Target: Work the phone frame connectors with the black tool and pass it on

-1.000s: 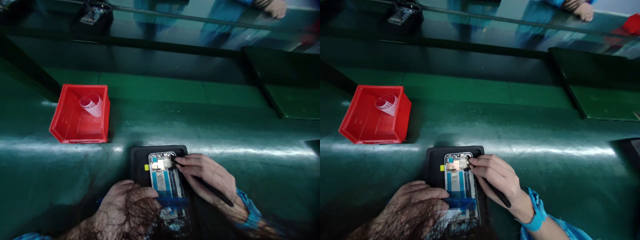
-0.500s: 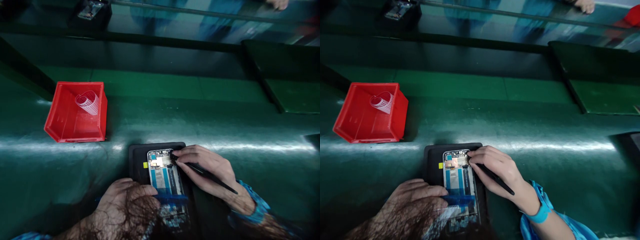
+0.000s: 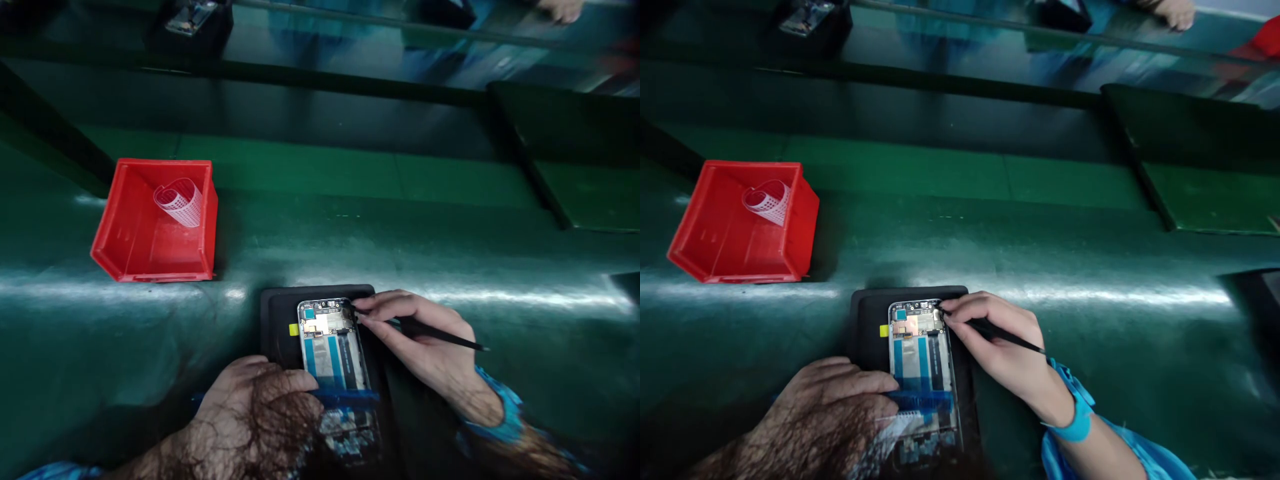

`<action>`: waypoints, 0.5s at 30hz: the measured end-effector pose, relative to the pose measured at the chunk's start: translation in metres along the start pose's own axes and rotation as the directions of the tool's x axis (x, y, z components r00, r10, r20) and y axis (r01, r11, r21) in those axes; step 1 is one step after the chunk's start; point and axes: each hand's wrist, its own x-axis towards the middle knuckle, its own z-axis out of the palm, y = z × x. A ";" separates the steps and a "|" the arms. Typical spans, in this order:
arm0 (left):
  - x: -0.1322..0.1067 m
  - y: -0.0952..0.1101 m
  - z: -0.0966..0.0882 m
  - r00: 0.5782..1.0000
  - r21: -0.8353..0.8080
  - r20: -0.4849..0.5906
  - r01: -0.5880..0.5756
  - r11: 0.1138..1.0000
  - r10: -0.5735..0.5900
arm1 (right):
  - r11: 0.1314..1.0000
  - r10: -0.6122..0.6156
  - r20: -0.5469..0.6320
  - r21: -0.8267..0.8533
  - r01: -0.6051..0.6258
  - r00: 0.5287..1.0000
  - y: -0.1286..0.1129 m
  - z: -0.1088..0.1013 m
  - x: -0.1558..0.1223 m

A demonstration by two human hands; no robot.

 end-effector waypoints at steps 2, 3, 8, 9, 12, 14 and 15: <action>0.000 0.000 0.000 1.000 -0.002 -0.021 0.000 1.000 -0.001 | 0.999 0.016 -0.016 0.032 -0.016 1.000 0.002 0.002 0.000; 0.001 0.000 0.000 1.000 0.001 -0.029 0.003 1.000 -0.003 | 0.999 0.023 -0.024 0.039 -0.022 0.999 0.003 0.002 0.000; 0.003 -0.001 0.000 1.000 -0.008 0.006 -0.028 1.000 0.028 | 0.999 0.023 -0.020 0.035 -0.022 1.000 0.002 0.002 0.001; 0.003 -0.002 0.001 0.999 -0.009 0.019 -0.034 0.999 0.034 | 0.999 0.021 -0.017 0.034 -0.020 1.000 0.002 0.002 0.001; 0.002 -0.003 0.001 0.999 -0.012 0.023 -0.023 1.000 0.023 | 0.999 0.012 -0.016 0.031 -0.012 1.000 0.003 0.003 0.002; 0.002 -0.003 0.001 1.000 -0.022 0.022 -0.011 1.000 0.011 | 0.999 0.017 -0.012 0.027 -0.017 1.000 0.004 0.003 0.003; 0.002 -0.002 0.000 1.000 -0.024 0.021 -0.011 1.000 0.011 | 0.999 0.022 -0.012 0.025 -0.022 1.000 0.005 0.002 0.003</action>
